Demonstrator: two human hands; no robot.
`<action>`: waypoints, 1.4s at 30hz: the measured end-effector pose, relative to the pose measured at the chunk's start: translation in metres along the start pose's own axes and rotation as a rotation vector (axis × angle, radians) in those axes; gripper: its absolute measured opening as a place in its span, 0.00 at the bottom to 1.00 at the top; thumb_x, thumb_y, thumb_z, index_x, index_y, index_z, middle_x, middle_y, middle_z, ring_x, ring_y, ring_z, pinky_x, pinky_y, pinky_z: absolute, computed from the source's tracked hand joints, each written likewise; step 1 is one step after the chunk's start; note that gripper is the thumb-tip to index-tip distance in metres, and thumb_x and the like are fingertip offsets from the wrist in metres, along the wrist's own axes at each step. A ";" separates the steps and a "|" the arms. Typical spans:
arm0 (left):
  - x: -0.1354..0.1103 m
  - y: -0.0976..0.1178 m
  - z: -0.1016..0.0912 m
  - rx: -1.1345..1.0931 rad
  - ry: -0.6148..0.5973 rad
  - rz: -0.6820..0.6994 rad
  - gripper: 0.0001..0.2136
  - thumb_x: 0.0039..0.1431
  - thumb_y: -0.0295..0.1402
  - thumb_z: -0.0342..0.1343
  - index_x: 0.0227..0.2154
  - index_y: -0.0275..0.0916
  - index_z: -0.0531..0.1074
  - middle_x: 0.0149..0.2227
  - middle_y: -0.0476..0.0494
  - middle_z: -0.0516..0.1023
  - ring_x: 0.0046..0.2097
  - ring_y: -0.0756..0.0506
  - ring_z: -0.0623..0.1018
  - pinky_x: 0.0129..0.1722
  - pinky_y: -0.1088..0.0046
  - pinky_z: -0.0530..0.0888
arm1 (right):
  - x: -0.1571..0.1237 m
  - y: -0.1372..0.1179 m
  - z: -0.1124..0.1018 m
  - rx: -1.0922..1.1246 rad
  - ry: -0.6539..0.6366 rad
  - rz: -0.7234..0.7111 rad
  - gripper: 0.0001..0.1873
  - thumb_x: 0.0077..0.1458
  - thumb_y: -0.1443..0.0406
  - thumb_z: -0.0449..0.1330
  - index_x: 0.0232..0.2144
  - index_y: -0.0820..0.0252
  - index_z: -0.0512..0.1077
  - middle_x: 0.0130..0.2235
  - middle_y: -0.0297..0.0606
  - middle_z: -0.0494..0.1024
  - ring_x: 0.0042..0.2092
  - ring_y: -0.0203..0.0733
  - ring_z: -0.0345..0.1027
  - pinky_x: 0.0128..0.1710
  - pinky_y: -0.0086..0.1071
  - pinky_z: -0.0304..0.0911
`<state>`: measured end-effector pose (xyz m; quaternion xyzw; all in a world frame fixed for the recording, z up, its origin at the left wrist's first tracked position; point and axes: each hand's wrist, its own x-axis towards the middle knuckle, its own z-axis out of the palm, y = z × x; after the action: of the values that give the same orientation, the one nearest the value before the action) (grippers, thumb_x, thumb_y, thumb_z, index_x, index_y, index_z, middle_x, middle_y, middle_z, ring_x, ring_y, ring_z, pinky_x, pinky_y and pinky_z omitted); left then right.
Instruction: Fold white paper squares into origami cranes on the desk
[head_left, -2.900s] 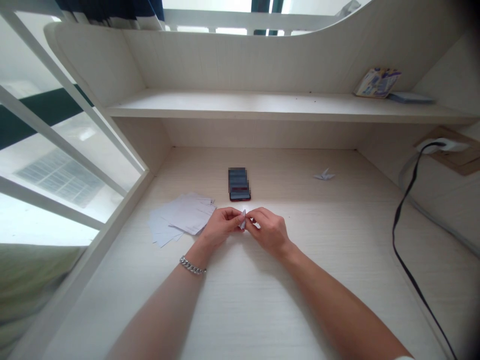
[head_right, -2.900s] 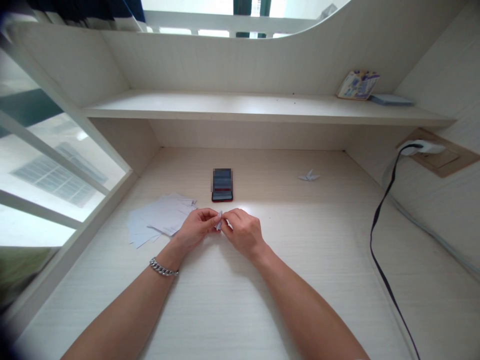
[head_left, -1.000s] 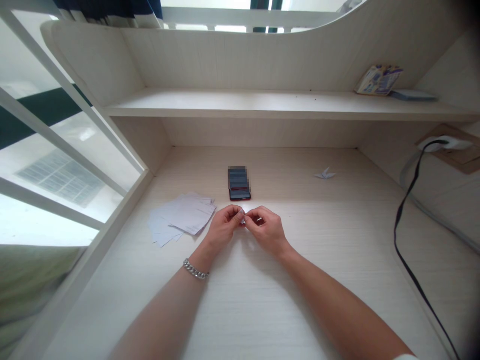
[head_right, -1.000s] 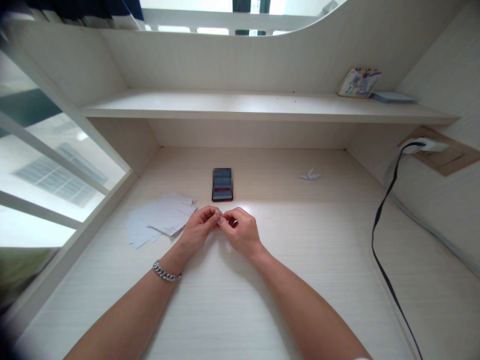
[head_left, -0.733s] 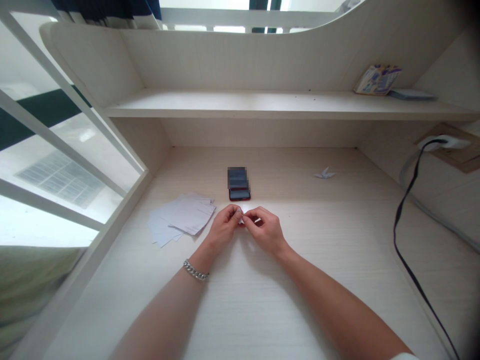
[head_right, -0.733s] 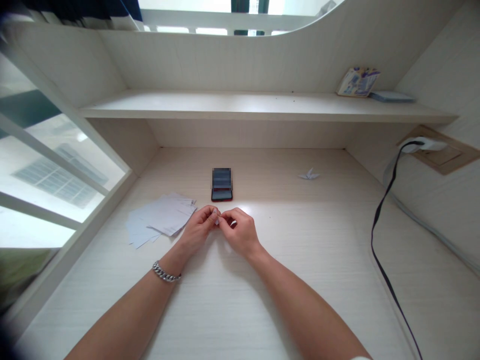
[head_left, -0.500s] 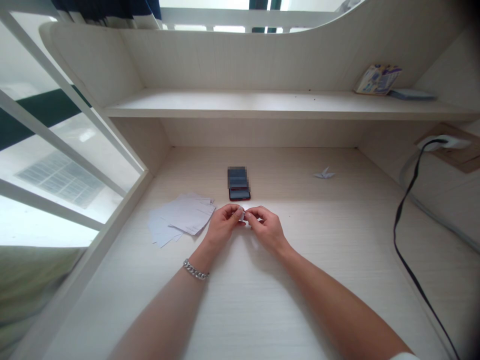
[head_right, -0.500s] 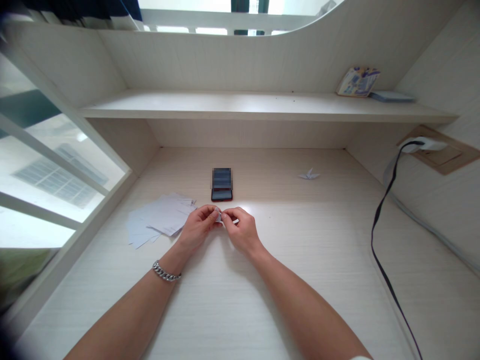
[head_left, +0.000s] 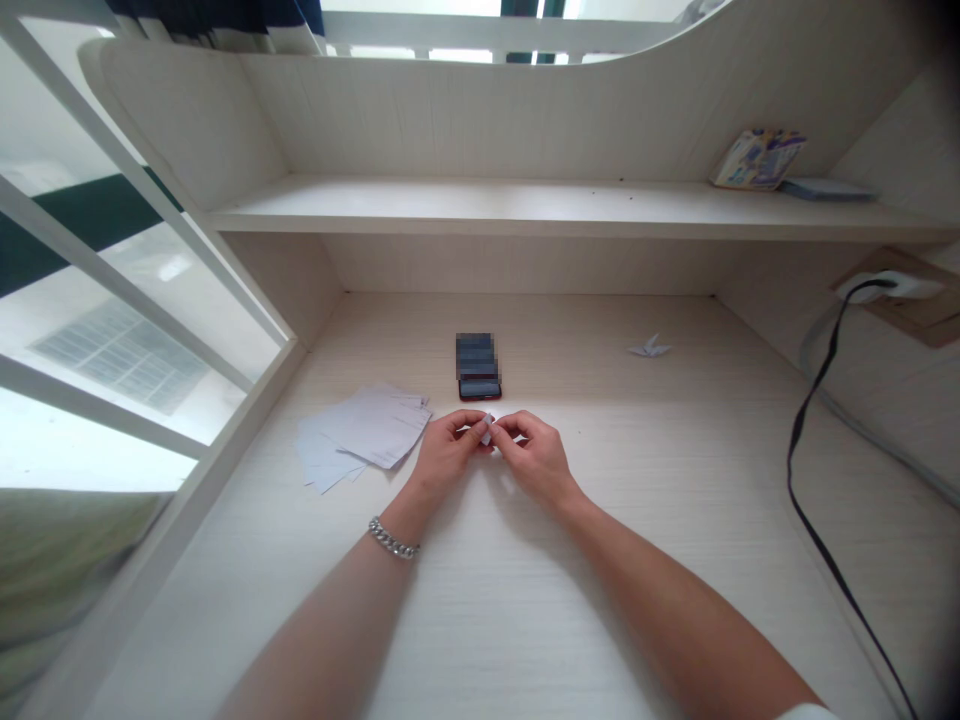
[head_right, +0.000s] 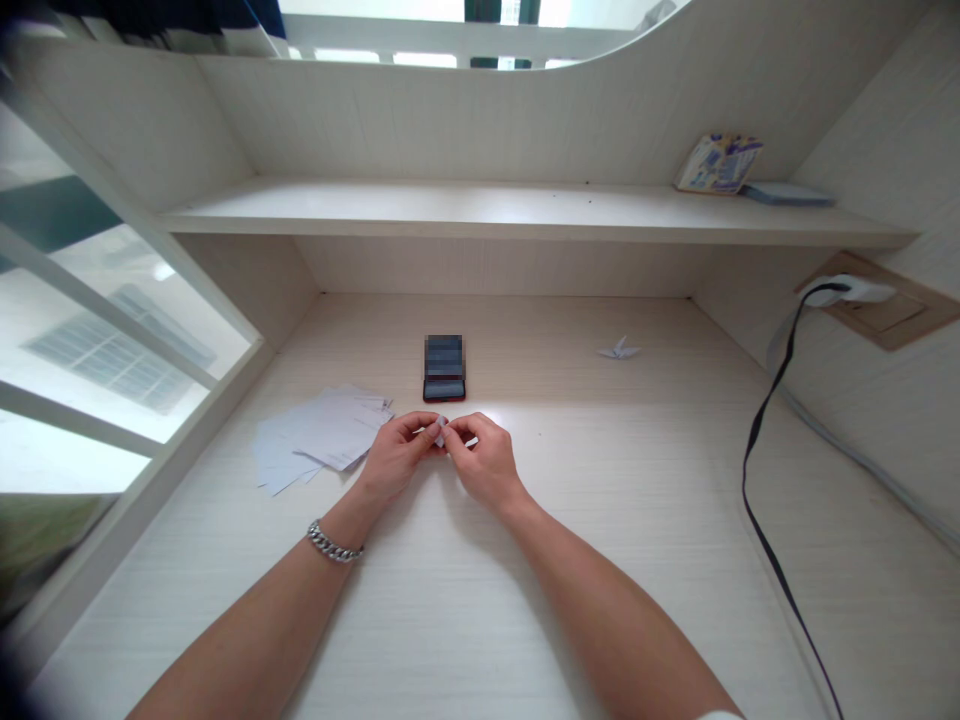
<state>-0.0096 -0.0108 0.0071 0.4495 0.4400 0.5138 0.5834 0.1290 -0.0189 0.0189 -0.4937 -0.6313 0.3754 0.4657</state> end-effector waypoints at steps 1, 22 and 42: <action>0.000 0.000 0.000 0.007 0.004 -0.002 0.12 0.46 0.36 0.62 0.32 0.33 0.75 0.33 0.43 0.75 0.34 0.48 0.75 0.35 0.70 0.75 | 0.000 0.000 0.000 -0.003 0.002 -0.004 0.11 0.53 0.60 0.55 0.28 0.61 0.73 0.30 0.39 0.75 0.31 0.38 0.68 0.27 0.29 0.64; 0.000 0.002 0.000 -0.095 0.003 -0.026 0.15 0.46 0.35 0.62 0.36 0.34 0.68 0.26 0.48 0.74 0.27 0.51 0.74 0.28 0.73 0.73 | 0.006 0.004 -0.003 0.190 -0.094 0.151 0.13 0.51 0.57 0.56 0.28 0.62 0.71 0.27 0.39 0.76 0.28 0.38 0.68 0.27 0.30 0.63; 0.001 0.000 -0.001 0.051 -0.103 -0.007 0.12 0.51 0.40 0.57 0.29 0.34 0.69 0.28 0.47 0.73 0.31 0.50 0.73 0.35 0.70 0.73 | 0.007 0.014 -0.004 0.080 -0.144 0.079 0.13 0.56 0.57 0.51 0.29 0.60 0.67 0.23 0.33 0.70 0.25 0.36 0.63 0.26 0.29 0.60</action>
<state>-0.0106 -0.0100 0.0068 0.4888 0.4238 0.4766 0.5953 0.1365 -0.0087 0.0083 -0.4706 -0.6277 0.4530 0.4234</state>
